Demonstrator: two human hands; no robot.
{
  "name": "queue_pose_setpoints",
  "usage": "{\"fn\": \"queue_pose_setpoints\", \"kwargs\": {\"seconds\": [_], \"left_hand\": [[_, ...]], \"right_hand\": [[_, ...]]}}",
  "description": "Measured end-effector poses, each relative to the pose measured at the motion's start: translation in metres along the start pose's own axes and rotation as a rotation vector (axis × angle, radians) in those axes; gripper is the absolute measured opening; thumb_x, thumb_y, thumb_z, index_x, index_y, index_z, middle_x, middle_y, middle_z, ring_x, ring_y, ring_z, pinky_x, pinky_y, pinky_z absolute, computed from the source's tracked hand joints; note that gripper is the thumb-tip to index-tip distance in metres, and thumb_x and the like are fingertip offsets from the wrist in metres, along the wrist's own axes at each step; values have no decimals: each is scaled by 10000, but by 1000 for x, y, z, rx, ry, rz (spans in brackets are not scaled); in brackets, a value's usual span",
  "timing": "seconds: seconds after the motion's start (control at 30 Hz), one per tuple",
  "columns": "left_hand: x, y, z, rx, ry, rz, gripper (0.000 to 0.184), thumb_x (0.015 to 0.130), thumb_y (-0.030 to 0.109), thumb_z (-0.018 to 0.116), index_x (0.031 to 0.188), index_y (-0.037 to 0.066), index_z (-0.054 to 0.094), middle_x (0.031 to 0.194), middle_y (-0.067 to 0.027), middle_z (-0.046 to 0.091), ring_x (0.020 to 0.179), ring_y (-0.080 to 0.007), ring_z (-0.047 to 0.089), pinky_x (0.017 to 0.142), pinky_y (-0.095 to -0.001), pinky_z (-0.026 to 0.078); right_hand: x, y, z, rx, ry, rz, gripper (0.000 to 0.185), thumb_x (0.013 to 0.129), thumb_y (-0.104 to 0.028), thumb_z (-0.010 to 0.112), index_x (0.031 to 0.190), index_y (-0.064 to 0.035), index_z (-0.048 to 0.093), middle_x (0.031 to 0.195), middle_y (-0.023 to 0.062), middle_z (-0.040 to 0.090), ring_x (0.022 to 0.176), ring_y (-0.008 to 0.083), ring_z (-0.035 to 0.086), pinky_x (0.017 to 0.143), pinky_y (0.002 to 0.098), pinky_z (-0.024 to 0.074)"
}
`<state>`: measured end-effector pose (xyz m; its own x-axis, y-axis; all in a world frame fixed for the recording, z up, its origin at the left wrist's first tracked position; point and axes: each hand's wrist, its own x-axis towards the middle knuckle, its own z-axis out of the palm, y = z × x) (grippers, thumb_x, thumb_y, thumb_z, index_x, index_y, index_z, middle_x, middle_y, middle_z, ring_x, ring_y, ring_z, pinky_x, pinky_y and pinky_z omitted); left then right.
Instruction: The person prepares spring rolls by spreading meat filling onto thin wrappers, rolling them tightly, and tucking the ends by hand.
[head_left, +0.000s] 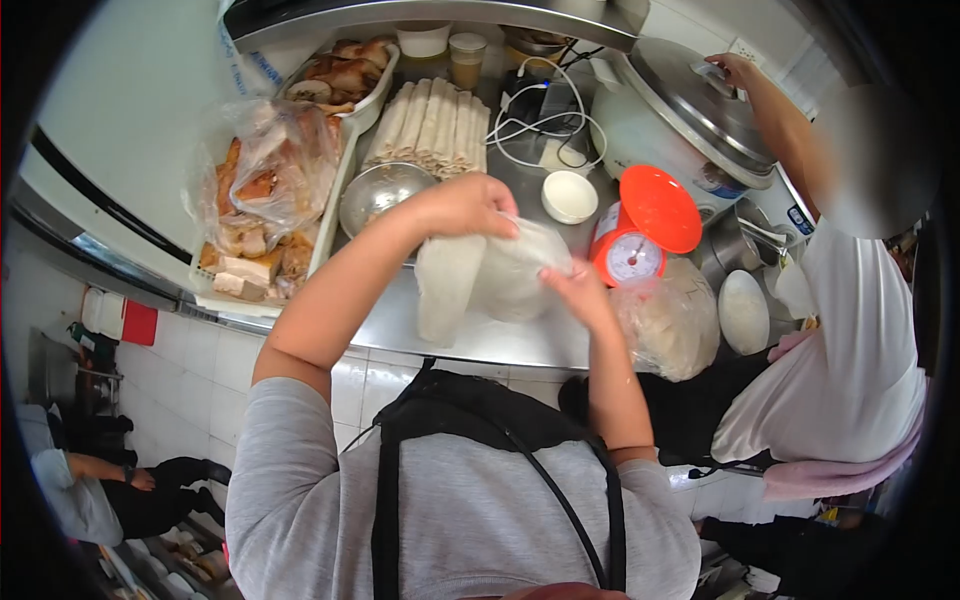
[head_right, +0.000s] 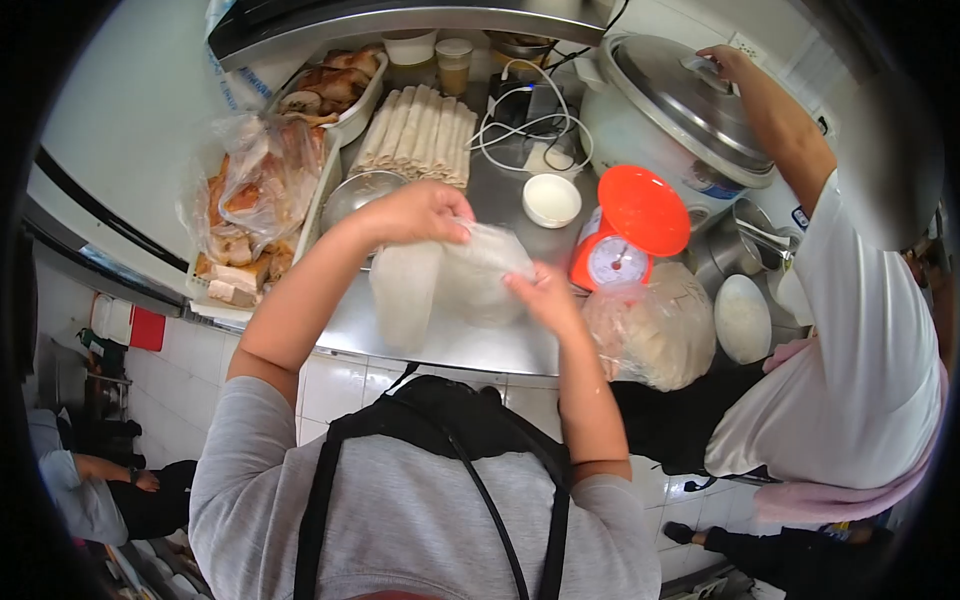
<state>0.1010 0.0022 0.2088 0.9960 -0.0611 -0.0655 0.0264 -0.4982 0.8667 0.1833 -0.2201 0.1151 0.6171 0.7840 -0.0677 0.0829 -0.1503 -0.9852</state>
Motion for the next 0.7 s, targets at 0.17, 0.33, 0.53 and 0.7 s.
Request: {"fn": "queue_pose_setpoints", "kwargs": {"seconds": [0.17, 0.33, 0.53, 0.7], "left_hand": [[-7, -43, -11, 26, 251, -51, 134, 766, 133, 660, 803, 30, 585, 769, -24, 579, 699, -100, 508, 656, -258, 420], [-50, -60, 19, 241, 437, 253, 89, 713, 83, 632, 776, 68, 570, 783, -55, 538, 774, -222, 533, 684, -324, 418], [-101, -162, 80, 565, 336, 225, 141, 646, 73, 630, 773, 122, 595, 849, -23, 550, 910, -227, 498, 788, -369, 365], [-123, -183, 97, 583, 266, 192, 119, 661, 98, 637, 769, 139, 606, 865, -2, 537, 902, -213, 486, 799, -366, 353]], "right_hand": [[28, -31, -7, -413, 319, -180, 105, 784, -89, 632, 862, -24, 604, 772, 57, 620, 678, 132, 567, 625, 275, 446], [-21, -64, 19, -774, 268, -477, 101, 703, -63, 645, 791, -50, 597, 752, 111, 568, 703, 277, 569, 623, 333, 460], [-50, 60, 77, -918, -64, -288, 109, 676, -63, 615, 782, -84, 602, 774, 103, 579, 744, 302, 572, 663, 390, 455], [-58, 75, 82, -978, -115, -194, 103, 684, -85, 606, 785, -88, 588, 774, 97, 580, 757, 308, 572, 667, 392, 448]]}}
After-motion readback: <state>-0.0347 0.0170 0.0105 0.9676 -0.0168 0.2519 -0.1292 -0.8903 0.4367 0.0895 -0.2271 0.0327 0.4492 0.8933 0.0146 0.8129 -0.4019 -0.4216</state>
